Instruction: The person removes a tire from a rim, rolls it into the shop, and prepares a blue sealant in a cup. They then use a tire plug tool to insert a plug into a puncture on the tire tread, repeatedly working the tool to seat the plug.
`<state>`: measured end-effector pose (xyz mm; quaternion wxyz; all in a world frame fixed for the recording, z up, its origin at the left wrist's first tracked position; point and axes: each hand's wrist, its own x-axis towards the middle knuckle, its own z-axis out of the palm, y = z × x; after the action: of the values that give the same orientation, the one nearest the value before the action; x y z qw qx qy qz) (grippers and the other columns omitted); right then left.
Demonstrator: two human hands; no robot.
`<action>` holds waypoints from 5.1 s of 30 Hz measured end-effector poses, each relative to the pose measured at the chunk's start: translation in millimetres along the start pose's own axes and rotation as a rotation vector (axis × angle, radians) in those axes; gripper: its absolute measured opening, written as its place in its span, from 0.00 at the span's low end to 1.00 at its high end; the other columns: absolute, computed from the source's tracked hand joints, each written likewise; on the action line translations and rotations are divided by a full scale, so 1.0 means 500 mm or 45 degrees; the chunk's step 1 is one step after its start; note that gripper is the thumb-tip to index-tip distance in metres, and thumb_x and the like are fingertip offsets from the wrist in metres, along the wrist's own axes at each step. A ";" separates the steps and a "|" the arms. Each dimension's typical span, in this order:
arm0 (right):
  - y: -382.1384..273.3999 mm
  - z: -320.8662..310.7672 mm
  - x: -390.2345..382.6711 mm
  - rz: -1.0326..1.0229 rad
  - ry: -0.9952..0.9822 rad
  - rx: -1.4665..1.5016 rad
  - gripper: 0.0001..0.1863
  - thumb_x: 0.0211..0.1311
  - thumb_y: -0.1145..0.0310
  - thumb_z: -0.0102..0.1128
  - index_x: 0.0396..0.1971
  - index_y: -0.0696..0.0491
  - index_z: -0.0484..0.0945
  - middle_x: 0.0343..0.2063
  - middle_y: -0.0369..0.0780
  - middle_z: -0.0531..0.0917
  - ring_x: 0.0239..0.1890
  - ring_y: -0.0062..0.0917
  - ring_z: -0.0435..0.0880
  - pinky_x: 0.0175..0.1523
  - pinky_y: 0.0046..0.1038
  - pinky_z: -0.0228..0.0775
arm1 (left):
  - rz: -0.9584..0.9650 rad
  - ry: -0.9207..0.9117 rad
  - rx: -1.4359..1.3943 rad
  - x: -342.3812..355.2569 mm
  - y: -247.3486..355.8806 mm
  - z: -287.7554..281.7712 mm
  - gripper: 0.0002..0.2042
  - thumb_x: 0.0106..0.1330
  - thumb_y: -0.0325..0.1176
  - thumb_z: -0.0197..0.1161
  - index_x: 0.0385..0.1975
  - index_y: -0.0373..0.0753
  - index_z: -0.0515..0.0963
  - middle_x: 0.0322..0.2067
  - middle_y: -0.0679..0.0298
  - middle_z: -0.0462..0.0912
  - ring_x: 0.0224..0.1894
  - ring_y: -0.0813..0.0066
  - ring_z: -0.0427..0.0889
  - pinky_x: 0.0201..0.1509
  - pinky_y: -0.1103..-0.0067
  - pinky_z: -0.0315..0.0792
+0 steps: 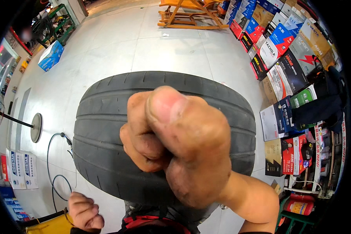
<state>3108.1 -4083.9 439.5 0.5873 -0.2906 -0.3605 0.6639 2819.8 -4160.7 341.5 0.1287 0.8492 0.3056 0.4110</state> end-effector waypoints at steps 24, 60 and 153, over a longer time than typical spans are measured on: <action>-0.009 -0.027 -0.004 0.091 -0.125 0.107 0.30 0.58 0.37 0.36 0.12 0.50 0.58 0.08 0.36 0.61 0.13 0.23 0.53 0.24 0.27 0.47 | 0.387 -0.125 0.315 0.316 0.060 0.092 0.13 0.45 0.29 0.65 0.33 0.35 0.80 0.32 0.59 0.78 0.30 0.68 0.75 0.32 0.78 0.69; -0.038 -0.034 -0.006 0.205 -0.203 0.033 0.22 0.61 0.48 0.38 0.12 0.46 0.59 0.13 0.31 0.58 0.16 0.21 0.61 0.24 0.25 0.54 | 0.472 -0.079 0.323 0.310 0.030 0.089 0.12 0.46 0.29 0.58 0.31 0.33 0.80 0.33 0.58 0.78 0.33 0.68 0.74 0.30 0.80 0.70; 0.002 -0.038 -0.007 0.121 -0.044 0.583 0.31 0.63 0.37 0.32 0.16 0.50 0.64 0.11 0.39 0.66 0.13 0.22 0.53 0.21 0.29 0.48 | 0.281 -0.179 0.378 0.316 0.052 0.097 0.10 0.44 0.31 0.59 0.28 0.38 0.79 0.30 0.61 0.77 0.29 0.66 0.73 0.29 0.76 0.67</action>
<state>3123.4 -4084.8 427.7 0.5997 -0.1551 -0.1962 0.7601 2943.2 -4080.8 420.9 -0.0229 0.9138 0.2581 0.3128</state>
